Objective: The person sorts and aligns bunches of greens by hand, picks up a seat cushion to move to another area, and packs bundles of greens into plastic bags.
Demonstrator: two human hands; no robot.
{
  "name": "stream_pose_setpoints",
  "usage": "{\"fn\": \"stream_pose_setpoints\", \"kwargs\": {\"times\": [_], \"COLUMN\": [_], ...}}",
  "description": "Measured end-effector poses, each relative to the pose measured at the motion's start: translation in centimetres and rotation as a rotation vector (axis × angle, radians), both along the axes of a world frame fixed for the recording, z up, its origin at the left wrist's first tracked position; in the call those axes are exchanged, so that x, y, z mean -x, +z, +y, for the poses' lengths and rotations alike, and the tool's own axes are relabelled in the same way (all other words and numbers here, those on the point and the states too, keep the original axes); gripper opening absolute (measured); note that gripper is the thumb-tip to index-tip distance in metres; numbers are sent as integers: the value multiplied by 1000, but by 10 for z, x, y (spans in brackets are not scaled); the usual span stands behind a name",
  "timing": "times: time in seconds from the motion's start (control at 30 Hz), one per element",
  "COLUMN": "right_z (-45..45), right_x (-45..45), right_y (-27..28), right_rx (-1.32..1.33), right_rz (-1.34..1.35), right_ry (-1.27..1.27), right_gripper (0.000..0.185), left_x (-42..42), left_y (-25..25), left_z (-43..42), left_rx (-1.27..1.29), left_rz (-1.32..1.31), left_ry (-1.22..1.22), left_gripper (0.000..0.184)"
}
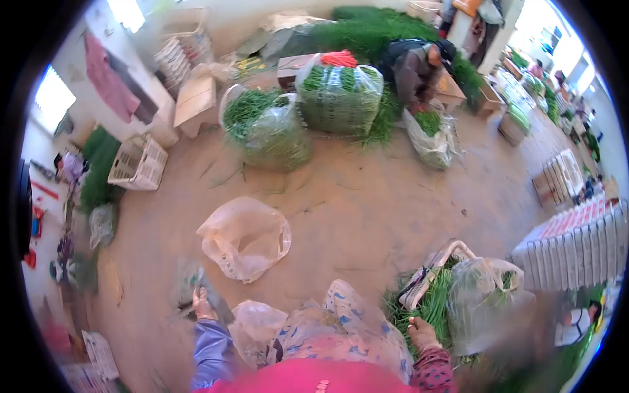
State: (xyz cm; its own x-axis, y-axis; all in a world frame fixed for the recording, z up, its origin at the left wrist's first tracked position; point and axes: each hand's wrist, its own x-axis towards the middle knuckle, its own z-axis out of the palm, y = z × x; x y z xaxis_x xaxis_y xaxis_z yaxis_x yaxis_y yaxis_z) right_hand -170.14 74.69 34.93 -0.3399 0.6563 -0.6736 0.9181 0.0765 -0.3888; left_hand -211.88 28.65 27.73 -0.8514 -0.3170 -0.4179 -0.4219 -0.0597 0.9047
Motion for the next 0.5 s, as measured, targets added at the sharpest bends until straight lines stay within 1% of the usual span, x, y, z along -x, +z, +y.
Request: {"fn": "stream_pose_setpoints", "kwargs": {"times": [0.03,0.07,0.13,0.2,0.23,0.27,0.3,0.33,0.37,0.4,0.43,0.47,0.5], "right_z": [2,8,21,38,40,41,46,51,61,69,74,84,95], "right_x": [-7,-6,23,52,88,136,182,216,234,250,268,280,282], "right_y": [-5,-6,13,-8,14,47,77,94,86,72,61,54,49], "right_rx": [-48,-162,-227,-195,-382,-576,-514,-447,-446,-432,-399,-446,-509], "right_rz": [6,21,83,372,415,459,459,464,513,569,586,672,732], "right_ry": [17,62,33,-29,160,355,443,530,619,695,647,735,823], "right_gripper": [36,38,38,42,46,50,56,62,69,76,76,70,64], "left_x": [11,17,17,1,-8,-15,-23,-32,-37,-40,-36,-29,-24], "left_y": [3,6,16,41,44,45,52,63,72,80,90,103,113], "left_z": [32,63,111,178,204,233,261,285,314,338,347,354,368], "left_rx": [64,130,464,434,317,191,86,-13,10,110,210,221,176], "left_rz": [-3,-4,135,188,228,275,229,182,184,420,648,617,428], "left_ry": [-82,-169,-665,-889,-1003,-1110,-1183,-1252,-1255,-1360,-1489,-1556,-1534], "left_gripper": [50,48,39,29,27,25,25,25,25,26,26,26,27]}}
